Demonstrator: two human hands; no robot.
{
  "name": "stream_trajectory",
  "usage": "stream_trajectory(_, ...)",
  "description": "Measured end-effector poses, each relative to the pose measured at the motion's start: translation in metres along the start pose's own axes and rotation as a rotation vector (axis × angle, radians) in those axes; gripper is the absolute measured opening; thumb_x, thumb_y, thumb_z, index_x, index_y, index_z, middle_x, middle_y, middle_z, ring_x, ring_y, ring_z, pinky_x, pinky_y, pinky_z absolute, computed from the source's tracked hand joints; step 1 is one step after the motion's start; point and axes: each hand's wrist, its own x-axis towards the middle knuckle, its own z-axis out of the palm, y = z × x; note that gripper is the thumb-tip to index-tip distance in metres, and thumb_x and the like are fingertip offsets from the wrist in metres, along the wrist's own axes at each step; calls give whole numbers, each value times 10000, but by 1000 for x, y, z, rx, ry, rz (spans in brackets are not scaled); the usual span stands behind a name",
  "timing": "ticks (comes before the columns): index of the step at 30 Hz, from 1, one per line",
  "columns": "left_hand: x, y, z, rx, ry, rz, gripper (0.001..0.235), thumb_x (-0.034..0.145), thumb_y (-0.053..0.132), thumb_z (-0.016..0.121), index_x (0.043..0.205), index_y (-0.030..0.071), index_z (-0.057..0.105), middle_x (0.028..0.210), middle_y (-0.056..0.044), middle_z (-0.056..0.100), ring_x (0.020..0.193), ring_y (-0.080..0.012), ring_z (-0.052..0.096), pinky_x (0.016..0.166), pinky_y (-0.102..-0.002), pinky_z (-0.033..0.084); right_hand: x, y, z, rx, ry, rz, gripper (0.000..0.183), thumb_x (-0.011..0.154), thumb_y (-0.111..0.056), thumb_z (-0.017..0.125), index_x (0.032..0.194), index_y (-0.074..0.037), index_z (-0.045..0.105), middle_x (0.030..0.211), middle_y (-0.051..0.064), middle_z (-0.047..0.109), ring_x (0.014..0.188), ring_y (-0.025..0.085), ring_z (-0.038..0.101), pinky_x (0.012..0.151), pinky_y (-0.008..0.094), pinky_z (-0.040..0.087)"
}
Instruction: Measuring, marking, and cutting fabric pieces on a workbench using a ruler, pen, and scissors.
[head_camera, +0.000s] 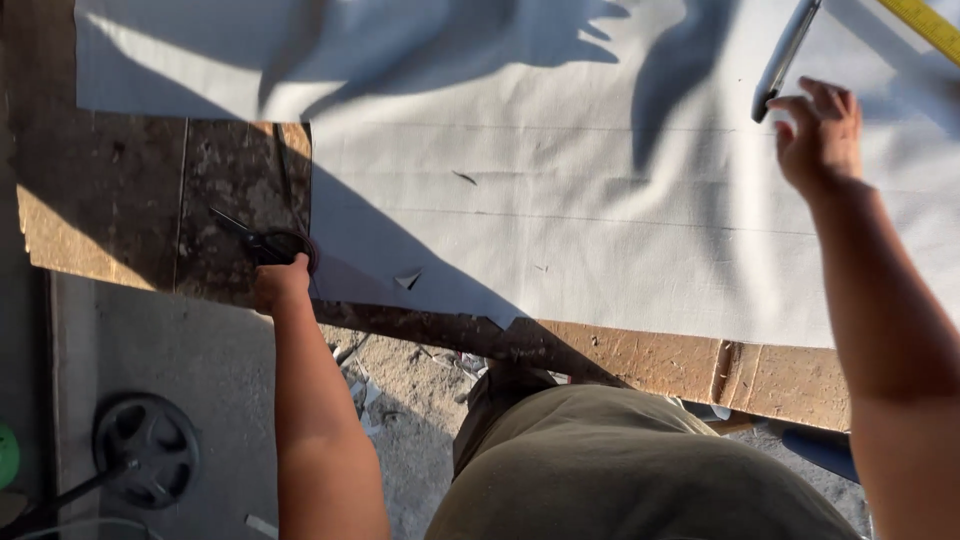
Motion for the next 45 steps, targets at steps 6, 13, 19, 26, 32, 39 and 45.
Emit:
stream_trajectory(6, -71, -59, 16, -1140, -356, 99, 329, 886, 418, 734, 959, 107, 655, 917, -47, 623, 762, -111, 553, 557, -142, 408, -70, -162, -10, 741, -174, 473, 64, 1091, -103, 698, 1151, -101, 722, 1139, 113, 747, 1042, 339, 696, 908, 454, 495)
stream_trajectory(13, -302, -26, 101, -1646, -1011, 1098, 301, 658, -134, 873, 815, 19, 665, 665, -59, 595, 554, -127, 527, 475, -251, 391, -89, -323, -104, 1835, -530, 528, 1085, 751, -594, 739, 1570, -13, 327, 1370, 291, 631, 1193, 330, 649, 1060, 463, 481)
stream_trajectory(19, -385, -1, 69, -200, -1171, 1523, 290, 829, 325, 730, 900, 51, 664, 947, -182, 737, 979, -403, 744, 844, -512, 582, -110, -351, -127, 975, -471, 913, 811, 749, -348, 909, 1485, -288, 575, 925, 78, 773, 962, 297, 724, 928, 429, 519)
stream_trajectory(26, -257, -12, 193, -228, -406, 2013, 158, 932, 259, 730, 1017, 159, 642, 882, -50, 687, 872, -269, 711, 724, -397, 622, -216, -418, -113, 1043, -634, 1133, 464, 736, -146, 876, 1152, -49, 695, 790, 193, 761, 770, 353, 730, 710, 475, 595)
stream_trajectory(32, -242, 16, 197, -74, -145, 2082, 225, 922, 297, 731, 1105, 172, 690, 1129, -40, 667, 1080, -250, 662, 841, -402, 621, -182, -466, -97, 1353, -432, 1320, 272, 919, -188, 715, 1075, 32, 680, 608, 210, 648, 528, 294, 683, 415, 404, 582)
stream_trajectory(39, -246, 34, 204, -86, -42, 2216, 110, 974, 188, 667, 1065, 129, 682, 1032, -75, 661, 996, -260, 692, 814, -391, 620, -140, -470, -88, 1321, -384, 1335, 463, 1018, -444, 626, 1026, 17, 660, 641, 227, 614, 539, 315, 668, 450, 406, 556)
stream_trajectory(45, -246, 32, 203, -138, -13, 2284, 71, 959, 101, 641, 1009, 139, 674, 1001, -84, 686, 952, -248, 707, 805, -389, 629, -150, -464, -58, 1251, -351, 1301, 531, 1029, -506, 622, 915, 10, 673, 608, 205, 590, 498, 292, 641, 414, 378, 525)
